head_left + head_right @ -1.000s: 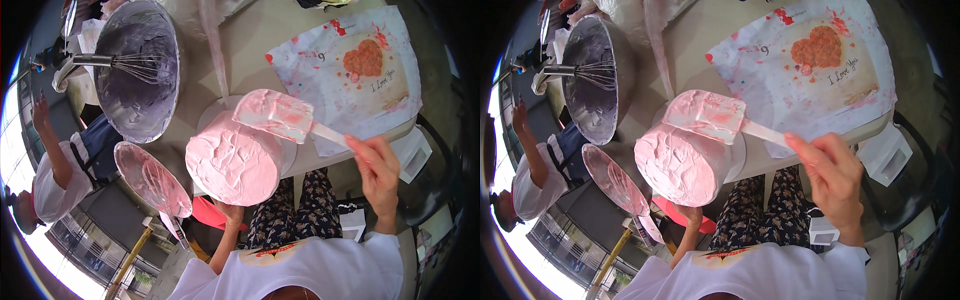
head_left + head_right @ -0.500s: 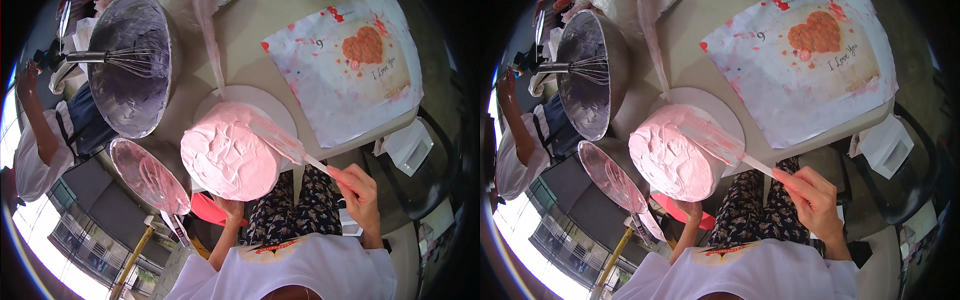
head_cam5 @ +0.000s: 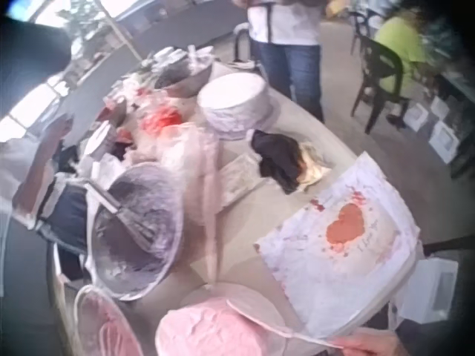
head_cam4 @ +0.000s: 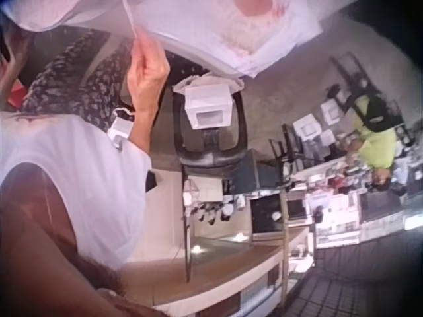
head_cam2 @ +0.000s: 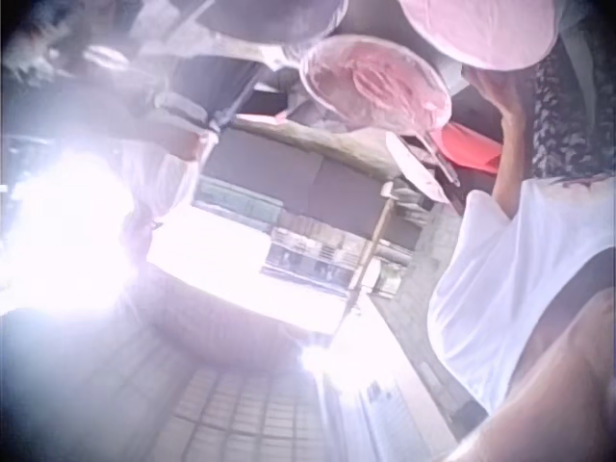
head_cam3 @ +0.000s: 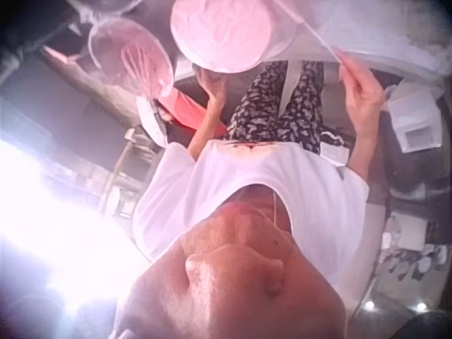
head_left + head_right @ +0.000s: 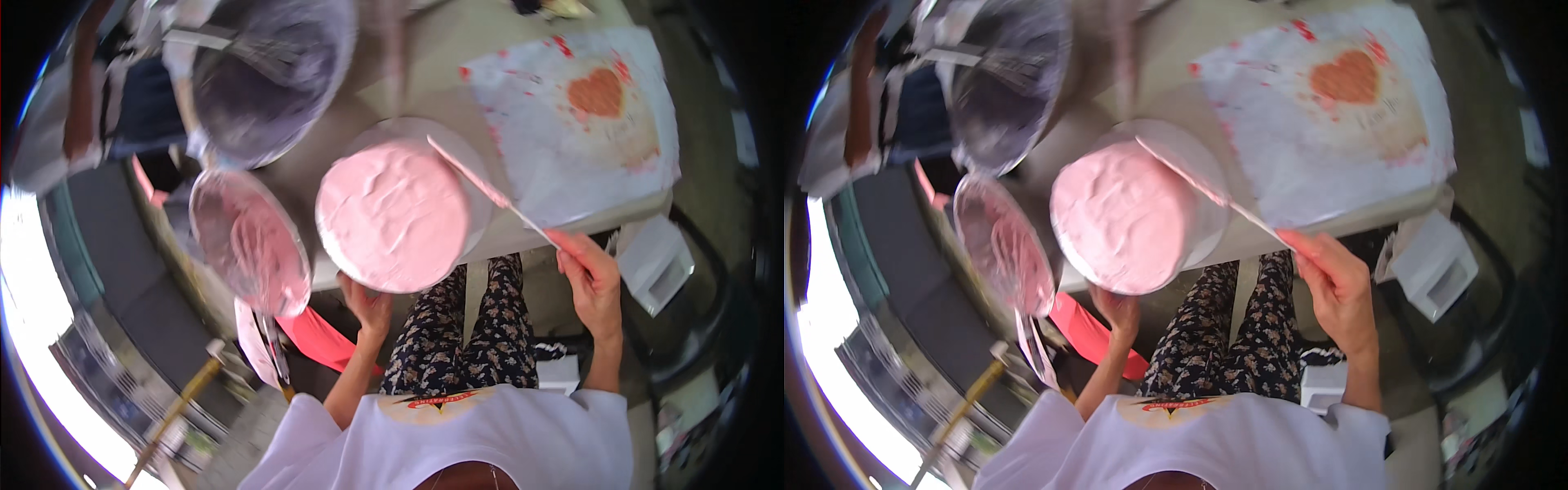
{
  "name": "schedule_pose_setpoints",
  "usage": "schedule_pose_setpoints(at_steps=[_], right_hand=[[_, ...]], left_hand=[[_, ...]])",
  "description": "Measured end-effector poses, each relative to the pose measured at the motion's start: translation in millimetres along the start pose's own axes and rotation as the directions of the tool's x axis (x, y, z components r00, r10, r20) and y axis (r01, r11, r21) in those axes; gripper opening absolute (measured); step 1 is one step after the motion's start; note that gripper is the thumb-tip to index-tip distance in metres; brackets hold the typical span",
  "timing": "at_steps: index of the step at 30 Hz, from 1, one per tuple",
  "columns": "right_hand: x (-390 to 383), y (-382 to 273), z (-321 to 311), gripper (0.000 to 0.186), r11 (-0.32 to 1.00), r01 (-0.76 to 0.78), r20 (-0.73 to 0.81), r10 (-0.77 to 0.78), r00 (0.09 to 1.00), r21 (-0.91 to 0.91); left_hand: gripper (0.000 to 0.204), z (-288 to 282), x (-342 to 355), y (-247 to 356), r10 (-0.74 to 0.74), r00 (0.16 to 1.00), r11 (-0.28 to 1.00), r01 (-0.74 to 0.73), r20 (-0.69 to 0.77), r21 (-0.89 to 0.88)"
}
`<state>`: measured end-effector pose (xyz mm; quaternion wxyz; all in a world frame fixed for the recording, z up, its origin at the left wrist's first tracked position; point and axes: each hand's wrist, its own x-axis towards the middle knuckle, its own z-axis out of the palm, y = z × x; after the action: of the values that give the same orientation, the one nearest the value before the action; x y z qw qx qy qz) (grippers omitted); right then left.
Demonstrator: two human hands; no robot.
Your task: The person spreads pink frosting onto the top and sides of a small white cake using a spatula.
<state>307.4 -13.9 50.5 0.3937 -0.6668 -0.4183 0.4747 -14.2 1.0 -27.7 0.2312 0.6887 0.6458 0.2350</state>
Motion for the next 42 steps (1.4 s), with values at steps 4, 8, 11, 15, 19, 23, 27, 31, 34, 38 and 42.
schedule_pose_setpoints(at_steps=[4, 8, 11, 15, 19, 23, 27, 31, 34, 38, 42], right_hand=[[-29.8, -16.9, -13.2, 0.024, 0.997, -0.057, -0.053, 0.054, 0.997, -0.056], [-30.0, -69.2, -10.3, 0.025, 0.996, -0.063, -0.111, 0.057, 0.992, -0.058], [-9.7, -122.7, 15.6, 0.026, 0.973, 0.144, 0.087, -0.13, 0.988, -0.179], [34.1, -186.0, 80.9, 0.026, 0.788, 0.548, 0.38, -0.433, 0.818, -0.28], [83.0, -214.8, 134.5, 0.023, 0.591, 0.677, 0.485, -0.478, 0.732, -0.44], [117.4, -212.9, 185.9, 0.02, 0.414, 0.745, 0.598, -0.444, 0.667, -0.523], [132.5, -209.5, 214.0, 0.021, 0.356, 0.724, 0.65, -0.323, 0.688, -0.59], [132.2, -200.6, 222.6, 0.02, 0.401, 0.705, 0.665, -0.26, 0.7, -0.585], [130.7, -192.7, 217.3, 0.023, 0.459, 0.685, 0.674, -0.222, 0.705, -0.565], [113.5, -211.5, 218.0, 0.028, 0.519, 0.626, 0.699, -0.075, 0.711, -0.582], [98.2, -218.4, 222.2, 0.026, 0.543, 0.579, 0.724, 0.082, 0.685, -0.609]], left_hand=[[0.038, -9.2, 13.1, 10.3, 0.021, 0.998, 0.995, -0.016, 0.055, -0.103], [0.037, -35.2, 1.3, 10.4, -0.011, 0.999, 0.982, 0.003, -0.043, -0.189], [0.026, -59.3, -41.5, -4.3, -0.443, 0.891, 0.829, 0.361, -0.105, -0.428], [0.021, -111.2, -78.2, -36.4, -0.789, 0.573, 0.516, 0.422, -0.222, -0.746], [0.032, -165.1, -49.7, -40.0, -0.825, 0.528, 0.382, 0.263, -0.199, -0.886], [0.041, -193.7, -14.9, -49.5, -0.744, 0.664, 0.443, 0.406, -0.075, -0.799], [0.044, -214.3, 18.7, -64.2, -0.641, 0.761, 0.472, 0.494, 0.101, -0.73], [0.036, -218.9, 39.1, -81.8, -0.542, 0.821, 0.5, 0.487, 0.18, -0.716], [0.031, -214.1, 49.6, -87.8, -0.537, 0.817, 0.525, 0.518, 0.209, -0.675], [0.027, -218.3, 55.9, -88.0, -0.524, 0.827, 0.538, 0.506, 0.202, -0.675], [0.023, -221.2, 57.3, -89.8, -0.542, 0.813, 0.504, 0.517, 0.213, -0.692]])
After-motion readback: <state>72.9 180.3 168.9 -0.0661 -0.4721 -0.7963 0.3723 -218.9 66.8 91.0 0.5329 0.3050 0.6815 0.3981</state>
